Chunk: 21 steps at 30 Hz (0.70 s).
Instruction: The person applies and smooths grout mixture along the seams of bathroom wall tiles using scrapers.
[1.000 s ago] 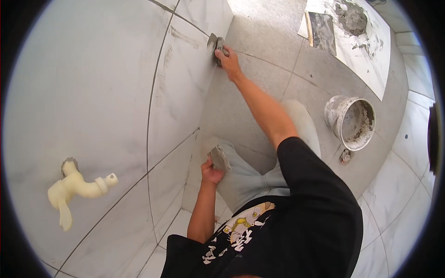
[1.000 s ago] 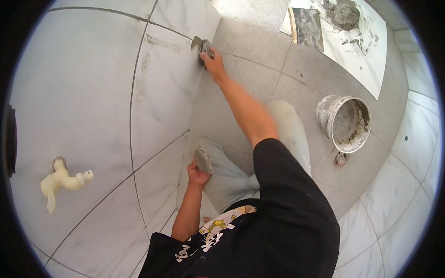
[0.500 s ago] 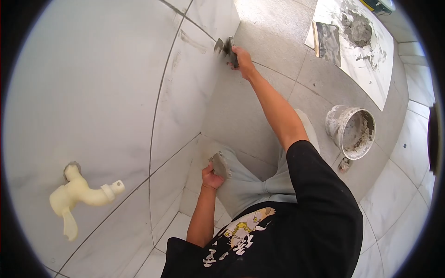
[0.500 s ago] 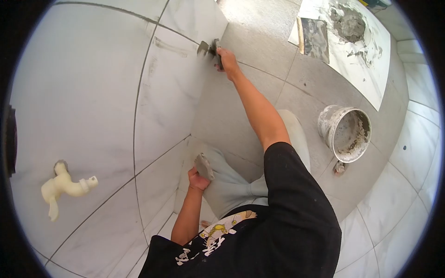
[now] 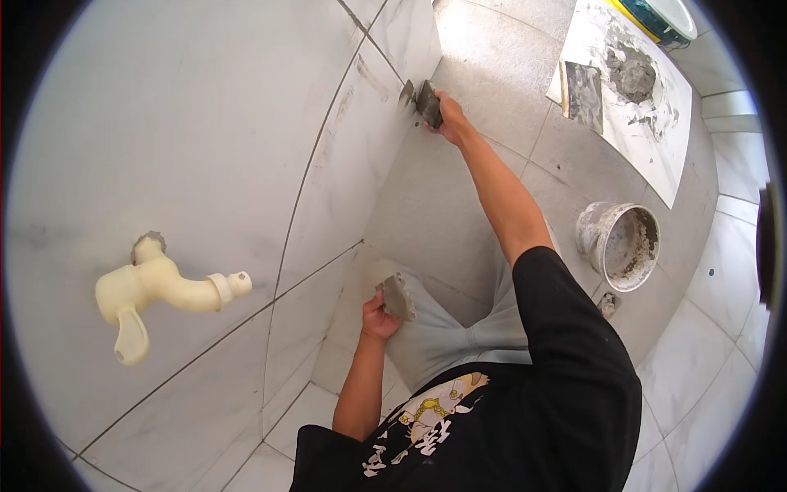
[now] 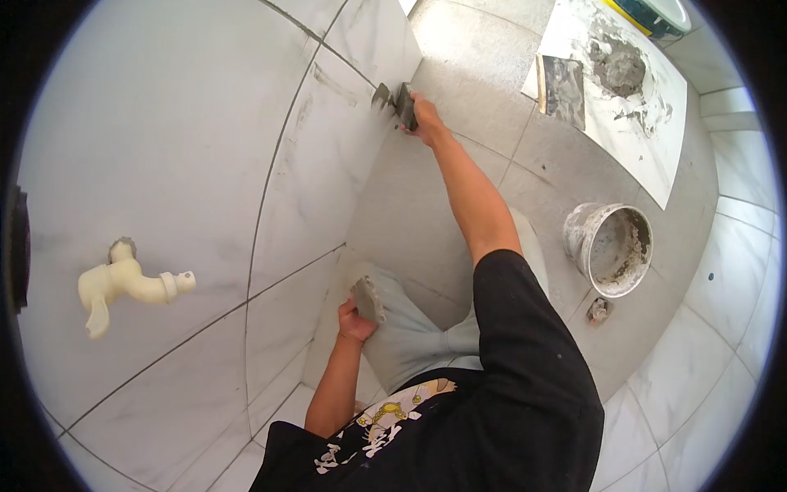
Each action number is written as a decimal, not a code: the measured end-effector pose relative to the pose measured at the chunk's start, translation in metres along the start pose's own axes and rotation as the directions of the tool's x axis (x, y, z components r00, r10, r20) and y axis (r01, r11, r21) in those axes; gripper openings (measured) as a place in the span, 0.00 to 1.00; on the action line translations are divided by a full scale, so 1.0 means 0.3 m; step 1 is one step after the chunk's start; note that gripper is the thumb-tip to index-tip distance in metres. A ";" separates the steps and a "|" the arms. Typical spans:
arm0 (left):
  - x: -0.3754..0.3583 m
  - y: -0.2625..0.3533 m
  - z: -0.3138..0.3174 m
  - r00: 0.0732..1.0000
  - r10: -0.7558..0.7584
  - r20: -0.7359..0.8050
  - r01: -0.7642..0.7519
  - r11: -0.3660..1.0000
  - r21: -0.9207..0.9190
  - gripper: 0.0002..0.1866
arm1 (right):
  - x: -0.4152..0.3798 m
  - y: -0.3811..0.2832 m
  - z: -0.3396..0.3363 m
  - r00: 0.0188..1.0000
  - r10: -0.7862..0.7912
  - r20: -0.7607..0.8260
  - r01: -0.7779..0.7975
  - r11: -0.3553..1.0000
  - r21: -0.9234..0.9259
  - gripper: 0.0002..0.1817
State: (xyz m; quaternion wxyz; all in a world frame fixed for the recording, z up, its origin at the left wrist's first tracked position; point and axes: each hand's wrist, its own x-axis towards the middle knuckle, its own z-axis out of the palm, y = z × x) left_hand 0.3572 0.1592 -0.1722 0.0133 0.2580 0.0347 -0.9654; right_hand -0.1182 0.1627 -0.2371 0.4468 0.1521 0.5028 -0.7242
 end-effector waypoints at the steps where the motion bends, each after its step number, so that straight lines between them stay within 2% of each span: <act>1: -0.004 0.004 -0.013 1.000 -0.002 -0.008 0.002 1.000 0.001 0.25 | 0.003 0.006 0.022 0.999 -0.009 -0.039 0.009 1.000 -0.011 0.21; 3: 0.004 0.012 -0.026 1.000 -0.003 -0.004 0.003 1.000 -0.020 0.25 | -0.009 0.001 0.035 0.997 -0.022 -0.080 0.020 1.000 -0.024 0.21; 5: 0.007 0.008 -0.012 1.000 0.003 0.001 -0.003 1.000 0.009 0.24 | -0.033 -0.042 0.033 0.997 0.054 0.059 -0.057 0.998 0.041 0.20; 6: 0.021 0.009 -0.001 1.000 0.009 0.006 -0.009 0.999 0.039 0.24 | -0.055 -0.079 0.037 0.998 0.039 0.055 -0.041 0.999 0.035 0.20; 7: 0.030 0.010 -0.005 1.000 0.004 0.021 -0.005 0.999 0.036 0.24 | -0.092 -0.116 0.049 0.988 0.050 0.148 -0.057 0.998 0.042 0.19; 8: 0.023 0.012 -0.010 1.000 -0.012 0.000 0.012 1.000 -0.013 0.24 | -0.134 -0.140 0.060 0.969 0.066 0.237 -0.080 0.996 0.049 0.19; 9: 0.019 0.016 -0.014 0.999 -0.029 -0.021 0.028 0.998 -0.060 0.24 | -0.179 -0.177 0.082 0.971 0.059 0.232 -0.071 0.996 0.046 0.19; 13: 0.022 0.005 -0.010 0.999 -0.031 0.018 0.032 0.999 -0.030 0.24 | -0.380 -0.368 0.165 0.960 -0.005 0.280 -0.005 0.999 0.034 0.21; 15: 0.008 0.001 -0.005 0.999 -0.034 -0.006 0.034 0.999 0.006 0.24 | -0.431 -0.432 0.164 0.884 -0.107 0.455 0.196 0.969 -0.153 0.21; 16: -0.011 -0.001 -0.009 0.999 -0.034 -0.017 0.034 0.999 0.010 0.24 | -0.446 -0.428 0.146 0.885 -0.105 0.453 0.189 0.971 -0.144 0.21; 18: -0.008 0.006 -0.014 1.000 -0.017 -0.018 0.017 0.999 0.029 0.23 | -0.475 -0.446 0.121 0.914 -0.254 0.317 0.312 0.939 -0.147 0.23; 19: -0.001 0.010 -0.022 1.000 -0.012 -0.012 0.012 0.999 0.038 0.23 | -0.460 -0.419 0.121 0.909 -0.261 0.325 0.319 0.937 -0.142 0.23; 21: 0.011 0.011 -0.036 0.999 0.008 -0.047 -0.007 1.000 0.008 0.23 | -0.401 -0.287 0.121 0.928 -0.352 0.125 0.373 0.895 -0.247 0.30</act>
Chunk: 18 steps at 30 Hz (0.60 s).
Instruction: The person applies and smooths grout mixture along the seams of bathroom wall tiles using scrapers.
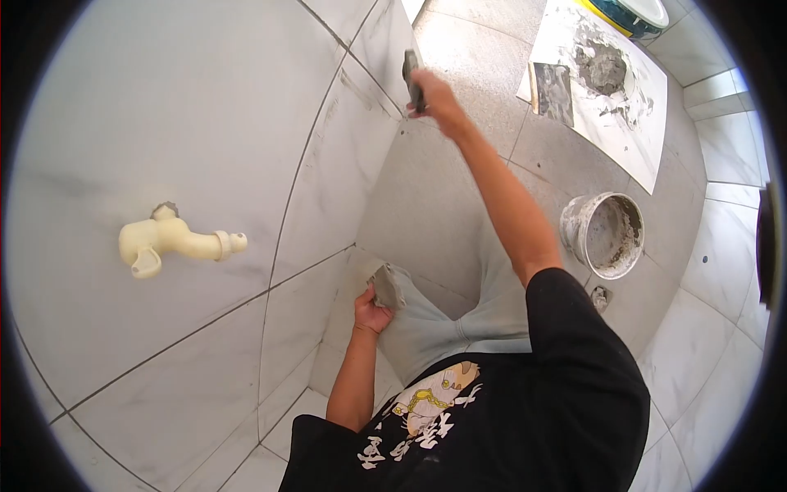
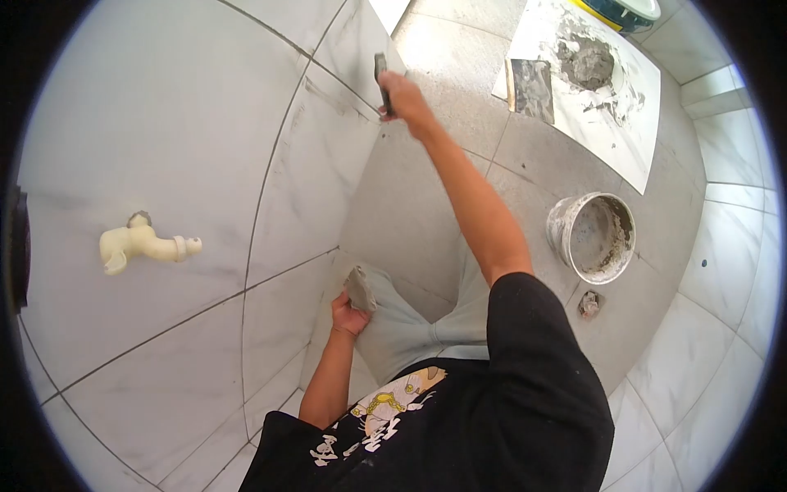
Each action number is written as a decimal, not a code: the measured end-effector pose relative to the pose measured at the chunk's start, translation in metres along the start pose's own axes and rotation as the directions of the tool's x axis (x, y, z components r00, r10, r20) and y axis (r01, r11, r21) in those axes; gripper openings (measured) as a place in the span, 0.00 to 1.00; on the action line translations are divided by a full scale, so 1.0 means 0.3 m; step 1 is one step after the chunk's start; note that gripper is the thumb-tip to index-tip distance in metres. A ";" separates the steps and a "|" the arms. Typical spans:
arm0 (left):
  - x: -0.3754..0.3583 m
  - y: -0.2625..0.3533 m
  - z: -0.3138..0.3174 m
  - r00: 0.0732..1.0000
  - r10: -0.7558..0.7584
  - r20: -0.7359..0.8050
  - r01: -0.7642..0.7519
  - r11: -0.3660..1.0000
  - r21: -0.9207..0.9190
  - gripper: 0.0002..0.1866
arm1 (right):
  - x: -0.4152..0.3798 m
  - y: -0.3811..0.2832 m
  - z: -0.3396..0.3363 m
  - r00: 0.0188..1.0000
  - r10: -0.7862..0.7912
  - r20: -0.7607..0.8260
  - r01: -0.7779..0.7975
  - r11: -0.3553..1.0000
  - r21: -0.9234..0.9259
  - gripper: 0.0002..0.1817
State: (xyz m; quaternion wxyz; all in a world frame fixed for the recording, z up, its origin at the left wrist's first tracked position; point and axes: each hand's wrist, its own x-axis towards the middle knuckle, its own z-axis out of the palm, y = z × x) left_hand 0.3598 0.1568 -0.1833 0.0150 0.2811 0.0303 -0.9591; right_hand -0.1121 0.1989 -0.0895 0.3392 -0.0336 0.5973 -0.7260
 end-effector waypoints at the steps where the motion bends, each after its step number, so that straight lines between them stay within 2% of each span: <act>1: 0.003 0.004 0.004 1.000 0.002 0.002 -0.002 1.000 0.007 0.23 | 0.008 0.075 0.032 0.996 -0.085 -0.019 0.086 0.996 0.014 0.32; 3: -0.004 0.004 0.007 0.999 -0.031 -0.008 0.031 1.000 -0.006 0.24 | 0.017 0.171 0.124 0.973 -0.222 -0.059 0.223 0.975 0.006 0.38; 4: -0.005 0.000 0.004 0.999 -0.031 -0.019 0.031 0.999 -0.008 0.24 | 0.024 0.243 0.179 0.975 -0.213 -0.062 0.214 0.977 0.010 0.38; 6: -0.011 -0.002 0.007 0.999 -0.021 0.041 0.019 0.999 0.036 0.24 | 0.017 0.384 0.267 0.876 -0.452 -0.168 0.410 0.881 -0.235 0.31; 7: -0.005 0.001 0.015 0.999 -0.019 0.039 0.018 0.999 0.033 0.24 | -0.030 0.357 0.245 0.878 -0.450 -0.167 0.407 0.882 -0.236 0.31; 8: -0.004 0.001 0.021 0.998 -0.034 0.043 0.032 0.999 0.039 0.24 | -0.094 0.333 0.184 0.977 -0.211 0.007 0.210 0.969 -0.131 0.30; 9: -0.001 0.000 0.022 0.998 -0.046 0.049 0.044 0.998 0.042 0.25 | -0.133 0.306 0.122 0.978 0.034 0.204 -0.021 0.997 -0.069 0.30; 11: 0.001 0.010 0.013 0.997 -0.061 0.049 0.060 0.998 0.035 0.25 | -0.068 0.291 0.018 0.981 0.192 0.033 -0.194 0.977 0.087 0.27; 12: -0.005 0.008 0.004 0.995 -0.082 0.051 0.080 0.996 0.038 0.25 | 0.005 0.327 -0.035 0.948 0.315 -0.037 -0.306 0.939 0.153 0.24; 13: -0.014 0.006 -0.003 0.996 -0.072 0.047 0.071 0.997 0.033 0.25 | 0.063 0.321 -0.071 0.921 0.386 -0.054 -0.373 0.913 0.166 0.21; 14: -0.008 0.011 -0.007 0.998 -0.062 0.023 0.062 0.998 0.019 0.25 | 0.116 0.315 -0.088 0.923 0.383 -0.048 -0.371 0.914 0.165 0.21; 16: -0.012 0.014 -0.007 0.998 -0.055 -0.004 0.055 0.998 0.006 0.25 | 0.184 0.319 -0.104 0.864 0.499 0.075 -0.501 0.834 0.232 0.19; 18: -0.002 0.012 0.002 0.999 -0.019 -0.036 0.019 1.000 0.020 0.24 | 0.251 0.336 -0.084 0.863 0.503 0.045 -0.499 0.837 0.223 0.17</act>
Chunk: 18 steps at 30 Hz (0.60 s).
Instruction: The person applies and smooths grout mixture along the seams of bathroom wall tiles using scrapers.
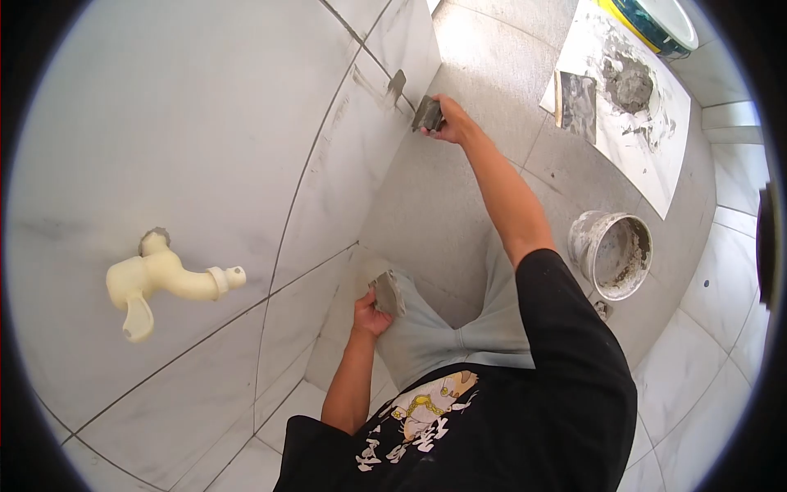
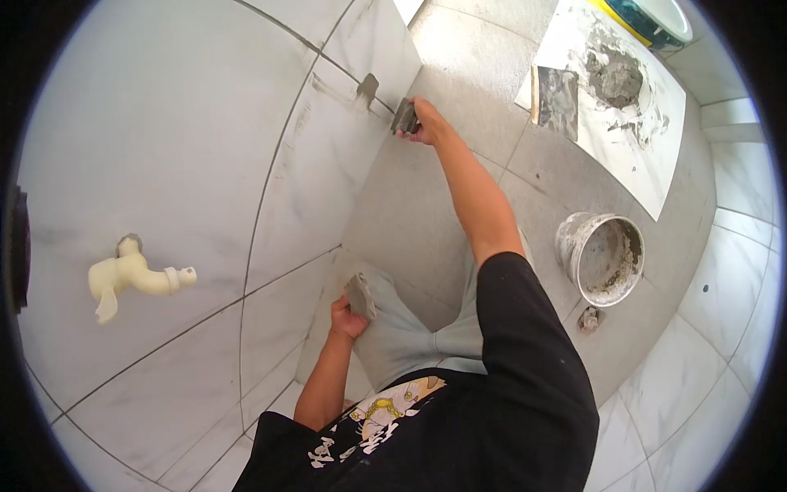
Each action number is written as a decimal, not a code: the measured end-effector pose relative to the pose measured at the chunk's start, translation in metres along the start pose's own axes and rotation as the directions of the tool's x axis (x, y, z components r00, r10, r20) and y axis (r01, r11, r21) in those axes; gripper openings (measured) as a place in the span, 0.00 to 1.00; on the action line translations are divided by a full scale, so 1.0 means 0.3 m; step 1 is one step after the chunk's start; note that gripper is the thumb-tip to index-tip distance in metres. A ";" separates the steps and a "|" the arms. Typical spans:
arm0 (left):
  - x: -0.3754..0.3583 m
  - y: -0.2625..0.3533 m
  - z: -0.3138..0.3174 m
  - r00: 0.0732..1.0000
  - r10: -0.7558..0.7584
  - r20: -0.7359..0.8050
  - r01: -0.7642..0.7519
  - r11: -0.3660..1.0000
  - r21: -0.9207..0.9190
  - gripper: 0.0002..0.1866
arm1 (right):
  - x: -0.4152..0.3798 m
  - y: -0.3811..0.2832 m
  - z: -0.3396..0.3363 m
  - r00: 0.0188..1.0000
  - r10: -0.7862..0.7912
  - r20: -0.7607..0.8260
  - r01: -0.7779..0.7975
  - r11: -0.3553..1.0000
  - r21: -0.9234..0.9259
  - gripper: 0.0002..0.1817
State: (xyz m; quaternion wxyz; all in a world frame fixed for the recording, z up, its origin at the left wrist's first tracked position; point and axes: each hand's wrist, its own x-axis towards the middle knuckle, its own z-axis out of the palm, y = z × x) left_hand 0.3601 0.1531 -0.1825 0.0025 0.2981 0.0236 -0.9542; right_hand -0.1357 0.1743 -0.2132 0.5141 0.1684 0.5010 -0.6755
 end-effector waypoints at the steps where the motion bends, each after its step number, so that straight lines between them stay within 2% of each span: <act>1: 0.007 -0.001 -0.006 1.000 0.004 0.015 -0.004 1.000 0.000 0.24 | 0.054 0.004 0.000 0.999 0.032 0.029 -0.032 0.999 -0.012 0.17; 3: 0.004 0.007 -0.027 0.990 0.006 -0.143 -0.013 0.998 -0.054 0.25 | 0.110 0.014 0.015 0.996 0.053 0.071 -0.050 0.998 -0.039 0.17; 5: -0.007 0.000 -0.011 0.995 0.026 -0.097 -0.032 0.997 -0.065 0.24 | 0.098 0.011 0.033 0.995 0.096 0.009 -0.097 0.994 0.055 0.18; 6: 0.011 0.000 0.003 0.998 0.031 -0.058 -0.036 0.996 -0.083 0.24 | 0.067 -0.029 0.061 0.997 0.073 0.016 -0.074 0.996 0.041 0.18; 8: 0.005 -0.012 0.047 1.000 0.024 -0.019 -0.025 0.999 -0.039 0.24 | -0.053 -0.076 0.072 0.983 0.026 0.184 -0.054 0.987 0.152 0.19; 9: 0.010 -0.017 0.067 1.000 0.015 0.005 -0.015 1.000 0.015 0.25 | -0.144 -0.127 0.107 0.977 -0.009 0.213 -0.031 0.983 0.183 0.19; 12: 0.010 -0.020 0.073 0.997 -0.028 0.065 0.025 0.998 0.056 0.26 | -0.347 -0.273 0.207 0.972 -0.074 0.223 0.043 0.989 0.138 0.19; 14: -0.003 -0.022 0.063 0.998 -0.021 0.064 0.018 0.999 0.048 0.26 | -0.447 -0.353 0.229 0.903 -0.124 0.410 0.086 0.990 0.110 0.21; 16: 0.006 -0.040 0.052 0.998 -0.009 0.057 0.007 0.999 0.039 0.26 | -0.594 -0.422 0.270 0.850 -0.218 0.479 0.238 0.971 0.019 0.21; 17: -0.002 -0.043 0.039 1.000 0.008 0.030 -0.011 0.996 0.088 0.26 | -0.667 -0.429 0.290 0.850 -0.217 0.480 0.236 0.972 0.023 0.21; 18: -0.004 -0.033 0.042 0.999 0.030 0.012 -0.032 0.989 0.145 0.26 | -0.743 -0.436 0.320 0.878 -0.311 0.364 0.363 0.928 -0.085 0.22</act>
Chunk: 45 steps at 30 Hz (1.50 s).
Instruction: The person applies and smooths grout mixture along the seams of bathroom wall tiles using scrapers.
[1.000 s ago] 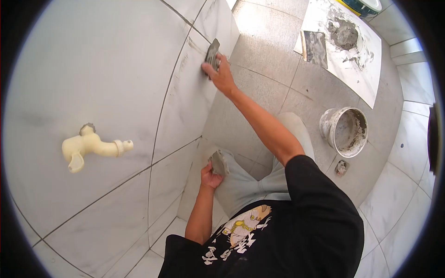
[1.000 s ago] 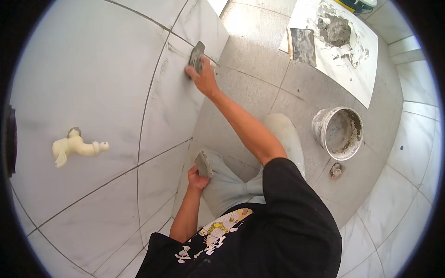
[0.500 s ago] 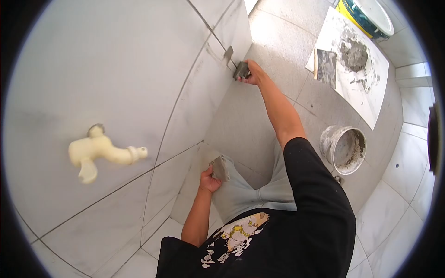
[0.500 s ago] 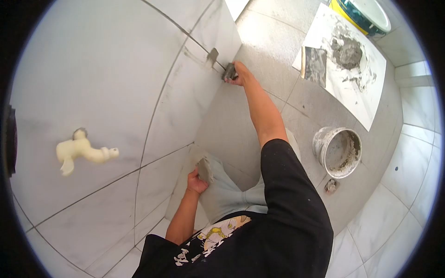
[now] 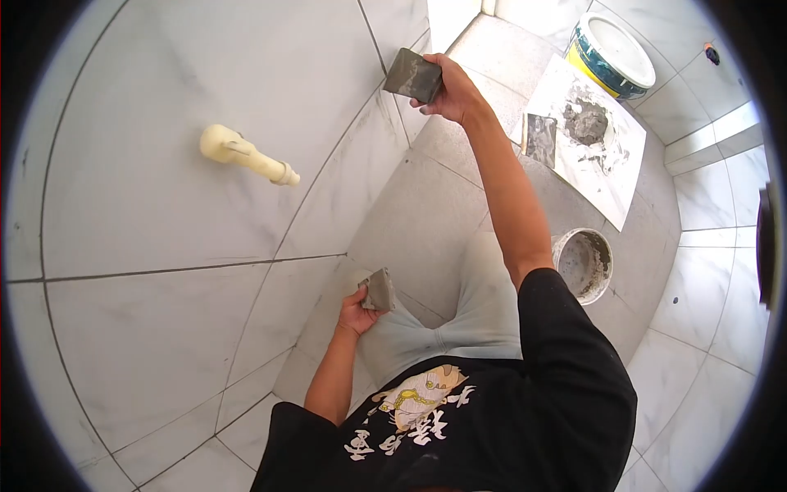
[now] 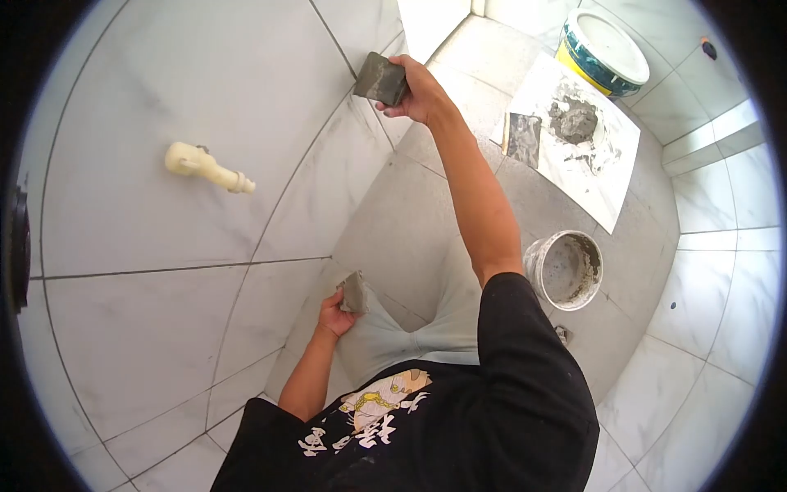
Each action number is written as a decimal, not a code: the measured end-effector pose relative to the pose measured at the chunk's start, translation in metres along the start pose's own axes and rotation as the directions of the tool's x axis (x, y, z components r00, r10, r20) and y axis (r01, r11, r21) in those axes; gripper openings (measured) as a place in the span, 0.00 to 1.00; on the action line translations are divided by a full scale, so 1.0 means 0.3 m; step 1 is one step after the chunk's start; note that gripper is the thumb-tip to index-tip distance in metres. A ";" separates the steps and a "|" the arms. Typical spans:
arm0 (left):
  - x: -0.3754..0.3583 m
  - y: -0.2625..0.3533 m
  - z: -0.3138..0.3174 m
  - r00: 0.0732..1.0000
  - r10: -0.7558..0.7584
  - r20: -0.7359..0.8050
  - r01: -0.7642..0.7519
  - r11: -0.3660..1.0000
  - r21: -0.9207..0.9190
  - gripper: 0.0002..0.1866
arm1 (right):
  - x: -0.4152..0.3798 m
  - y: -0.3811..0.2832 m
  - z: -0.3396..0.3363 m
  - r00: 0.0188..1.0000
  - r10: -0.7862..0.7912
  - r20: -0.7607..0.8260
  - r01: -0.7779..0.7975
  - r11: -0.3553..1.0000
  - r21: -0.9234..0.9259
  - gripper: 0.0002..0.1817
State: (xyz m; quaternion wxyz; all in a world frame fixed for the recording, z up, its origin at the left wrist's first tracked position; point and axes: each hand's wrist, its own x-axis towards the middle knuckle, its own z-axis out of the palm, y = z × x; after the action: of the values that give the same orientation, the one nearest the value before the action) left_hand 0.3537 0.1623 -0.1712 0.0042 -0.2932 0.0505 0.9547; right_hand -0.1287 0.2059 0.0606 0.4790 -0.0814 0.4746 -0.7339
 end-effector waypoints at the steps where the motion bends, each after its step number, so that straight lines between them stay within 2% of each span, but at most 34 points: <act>1: -0.008 0.006 0.007 1.000 0.006 0.004 -0.006 1.000 0.012 0.26 | -0.032 -0.016 0.038 0.988 -0.090 -0.123 0.071 0.985 -0.155 0.23; 2: -0.015 -0.002 0.013 1.000 0.009 0.027 -0.008 1.000 -0.027 0.26 | -0.038 -0.007 0.060 0.988 -0.101 -0.113 0.084 0.985 -0.152 0.23; 4: -0.016 -0.004 0.017 0.998 0.015 0.058 -0.012 0.998 -0.061 0.27 | -0.014 0.059 0.067 0.938 -0.123 -0.324 0.000 0.935 -0.354 0.26; 6: 0.000 -0.002 0.018 0.999 0.016 0.042 -0.016 1.000 -0.016 0.27 | 0.059 0.192 0.084 0.913 -0.280 -0.296 0.161 0.915 -0.369 0.33; 7: 0.003 -0.007 0.020 0.999 0.014 0.045 -0.014 1.000 -0.017 0.27 | 0.128 0.298 0.090 0.876 -0.411 -0.252 0.279 0.858 -0.431 0.33; 8: -0.001 -0.009 0.025 1.000 0.011 0.029 -0.011 1.000 -0.005 0.26 | 0.268 0.448 0.070 0.741 -0.630 -0.233 0.367 0.671 -0.644 0.32; 9: -0.006 -0.001 0.029 1.000 0.008 0.012 -0.008 1.000 0.009 0.25 | 0.206 0.489 0.119 0.619 -0.753 -0.224 0.428 0.563 -0.707 0.32; 10: -0.003 0.003 0.036 1.000 0.010 0.013 -0.010 1.000 0.005 0.25 | 0.117 0.472 0.138 0.621 -0.752 -0.220 0.428 0.561 -0.708 0.32; 11: -0.001 0.002 0.043 0.999 0.002 0.036 -0.002 1.000 0.004 0.25 | 0.010 0.424 0.140 0.827 -0.512 -0.232 0.335 0.780 -0.529 0.29; 12: -0.002 0.005 0.044 0.998 -0.008 0.057 0.008 1.000 0.004 0.25 | -0.046 0.394 0.118 0.957 -0.228 -0.177 0.160 0.929 -0.334 0.28; 13: 0.013 0.014 0.038 0.998 -0.004 0.059 0.004 1.000 -0.003 0.25 | -0.014 0.398 0.059 0.959 -0.226 -0.172 0.158 0.928 -0.339 0.28; 15: 0.015 0.004 -0.003 0.985 0.032 -0.169 -0.037 0.999 -0.028 0.27 | 0.107 0.476 -0.098 0.919 0.082 -0.385 -0.074 0.997 0.034 0.26; 16: -0.002 -0.006 -0.004 0.984 0.033 -0.173 -0.039 0.999 -0.035 0.27 | 0.149 0.489 -0.147 0.931 0.129 -0.343 -0.084 0.986 0.143 0.23; 18: 0.012 0.010 0.022 0.999 0.020 -0.034 -0.019 0.999 0.041 0.26 | 0.202 0.444 -0.134 0.965 0.094 -0.243 -0.048 0.981 0.189 0.23; 19: 0.019 0.019 0.015 0.999 0.029 -0.028 -0.028 0.999 0.040 0.26 | 0.196 0.397 -0.081 0.968 0.090 -0.236 -0.047 0.982 0.182 0.23; 21: 0.014 0.011 -0.015 0.998 -0.016 0.053 0.020 0.997 -0.070 0.25 | 0.147 0.298 0.010 0.953 0.060 -0.295 -0.044 0.997 0.061 0.19; 22: 0.015 0.013 -0.013 0.998 -0.023 0.054 0.027 0.997 -0.078 0.25 | 0.088 0.245 0.018 0.980 0.040 -0.194 -0.037 0.999 0.021 0.18; 24: 0.010 0.016 0.011 0.991 -0.055 0.120 0.065 0.995 -0.082 0.25 | 0.011 0.180 0.021 0.990 -0.012 -0.144 0.028 0.994 0.107 0.17; 25: 0.007 0.012 0.007 0.991 -0.060 0.116 0.070 0.994 -0.085 0.25 | 0.001 0.178 -0.001 0.978 -0.045 -0.203 0.055 0.997 0.045 0.20; 26: 0.001 0.011 0.007 0.995 -0.034 0.091 0.042 0.996 -0.080 0.25 | 0.034 0.215 -0.019 0.978 -0.042 -0.206 0.053 0.997 0.048 0.20; 28: -0.002 0.018 0.004 0.998 -0.004 0.069 0.008 0.998 -0.067 0.25 | 0.154 0.344 -0.067 0.869 -0.117 -0.480 0.076 0.992 -0.105 0.22; 30: 0.008 0.014 -0.003 0.997 -0.016 0.076 0.022 0.997 -0.075 0.25 | 0.186 0.457 0.000 0.889 -0.243 -0.387 0.159 0.958 -0.237 0.27; 32: 0.015 0.004 -0.029 0.998 -0.014 0.060 0.020 0.995 -0.098 0.25 | 0.171 0.606 0.116 0.747 -0.455 -0.484 0.275 0.875 -0.398 0.29; 33: -0.004 0.004 -0.042 0.999 -0.010 0.046 0.015 0.993 -0.116 0.25 | 0.120 0.642 0.096 0.751 -0.437 -0.494 0.260 0.884 -0.387 0.29; 34: -0.006 0.005 -0.040 0.999 -0.009 0.037 0.014 0.993 -0.120 0.25 | 0.067 0.643 0.043 0.878 -0.278 -0.389 0.180 0.946 -0.270 0.27; 35: 0.000 0.009 -0.029 0.999 -0.006 0.035 0.010 0.992 -0.126 0.26 | 0.041 0.627 -0.010 0.961 -0.121 -0.250 0.080 0.983 -0.166 0.26; 36: 0.007 0.009 -0.019 0.999 -0.005 0.036 0.010 0.991 -0.134 0.26 | 0.052 0.613 -0.060 0.961 -0.120 -0.250 0.079 0.983 -0.168 0.26; 38: 0.013 0.006 -0.005 1.000 -0.005 0.020 0.007 0.994 -0.113 0.26 | 0.138 0.600 -0.180 0.897 0.189 -0.400 -0.102 0.968 0.228 0.22; 39: 0.012 0.017 0.002 1.000 -0.004 0.001 0.004 0.997 -0.083 0.27 | 0.197 0.602 -0.233 0.920 0.224 -0.321 -0.105 0.931 0.349 0.20; 40: 0.012 0.014 0.005 1.000 0.000 0.009 0.000 0.997 -0.075 0.27 | 0.231 0.575 -0.242 0.924 0.213 -0.317 -0.096 0.933 0.347 0.20; 42: 0.006 0.009 0.007 0.998 0.044 -0.039 -0.045 0.998 -0.037 0.27 | 0.272 0.498 -0.209 0.940 0.291 -0.180 -0.241 0.936 0.258 0.20; 45: 0.031 0.004 -0.013 0.998 0.052 0.045 -0.050 0.998 -0.038 0.27 | 0.204 0.348 -0.130 0.966 0.230 -0.120 -0.196 0.950 0.243 0.19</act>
State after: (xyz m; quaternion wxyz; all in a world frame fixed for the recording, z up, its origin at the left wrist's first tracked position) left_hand 0.3481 0.1606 -0.1794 -0.0243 -0.2698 0.0402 0.9618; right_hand -0.1180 0.1728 -0.0616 0.5254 0.0803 0.4268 -0.7317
